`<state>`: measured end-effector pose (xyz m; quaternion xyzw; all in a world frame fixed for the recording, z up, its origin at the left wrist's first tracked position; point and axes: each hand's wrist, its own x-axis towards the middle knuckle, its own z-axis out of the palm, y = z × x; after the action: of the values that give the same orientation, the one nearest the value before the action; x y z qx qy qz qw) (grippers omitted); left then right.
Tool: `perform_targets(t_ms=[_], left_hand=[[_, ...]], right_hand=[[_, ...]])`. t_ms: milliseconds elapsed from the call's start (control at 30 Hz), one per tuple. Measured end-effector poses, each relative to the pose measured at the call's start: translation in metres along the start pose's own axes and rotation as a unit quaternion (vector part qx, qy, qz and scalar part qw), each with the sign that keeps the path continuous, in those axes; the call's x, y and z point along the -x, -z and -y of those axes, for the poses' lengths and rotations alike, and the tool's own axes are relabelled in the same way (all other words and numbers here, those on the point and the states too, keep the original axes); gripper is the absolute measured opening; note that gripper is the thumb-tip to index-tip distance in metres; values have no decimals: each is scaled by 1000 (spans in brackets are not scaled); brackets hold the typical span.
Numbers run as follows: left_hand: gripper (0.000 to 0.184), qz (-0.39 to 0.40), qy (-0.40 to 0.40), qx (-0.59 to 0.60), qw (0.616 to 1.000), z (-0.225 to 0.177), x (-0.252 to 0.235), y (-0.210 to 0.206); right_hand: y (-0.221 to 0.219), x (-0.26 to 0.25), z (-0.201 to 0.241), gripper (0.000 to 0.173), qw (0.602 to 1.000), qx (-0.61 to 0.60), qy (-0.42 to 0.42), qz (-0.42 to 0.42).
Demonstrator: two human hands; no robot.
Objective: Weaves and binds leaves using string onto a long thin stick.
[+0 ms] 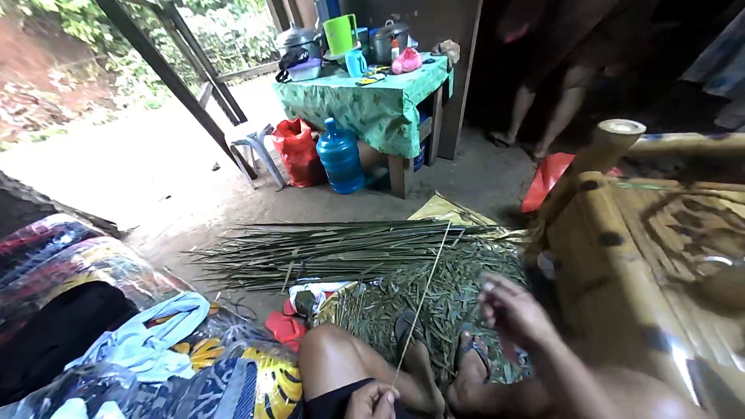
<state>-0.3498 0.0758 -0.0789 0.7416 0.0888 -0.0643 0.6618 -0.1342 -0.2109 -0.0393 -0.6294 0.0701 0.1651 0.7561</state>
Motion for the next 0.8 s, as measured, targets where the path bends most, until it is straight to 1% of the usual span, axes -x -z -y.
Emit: perform_targets(t_ms=[67, 133, 167, 233, 367, 433, 533, 800], left_hand=[[21, -3, 1, 13, 1000, -6, -14, -10], [23, 2, -10, 30, 1000, -10, -27, -18], [23, 7, -14, 33, 999, -13, -31, -21], [23, 15, -15, 33, 999, -18, -33, -24], [24, 28, -37, 45, 998, -20, -29, -18], [24, 40, -48, 54, 997, -19, -24, -14], [23, 47, -39, 60, 996, -17, -14, -9], [22, 90, -24, 44, 995, 5, 18, 15]], right_hand=[[-31, 32, -29, 34, 992, 27, -31, 117], [-54, 52, -58, 34, 973, 19, -55, 222], [-60, 58, -68, 35, 964, 14, -63, 257], [-68, 65, -78, 35, 956, 1, -69, 286], [-66, 61, -66, 29, 955, -15, -52, 293], [-61, 53, -56, 28, 961, -9, -35, 274], [-51, 35, -35, 29, 974, 1, -10, 226], [-8, -24, 26, 30, 997, -7, 6, 76]])
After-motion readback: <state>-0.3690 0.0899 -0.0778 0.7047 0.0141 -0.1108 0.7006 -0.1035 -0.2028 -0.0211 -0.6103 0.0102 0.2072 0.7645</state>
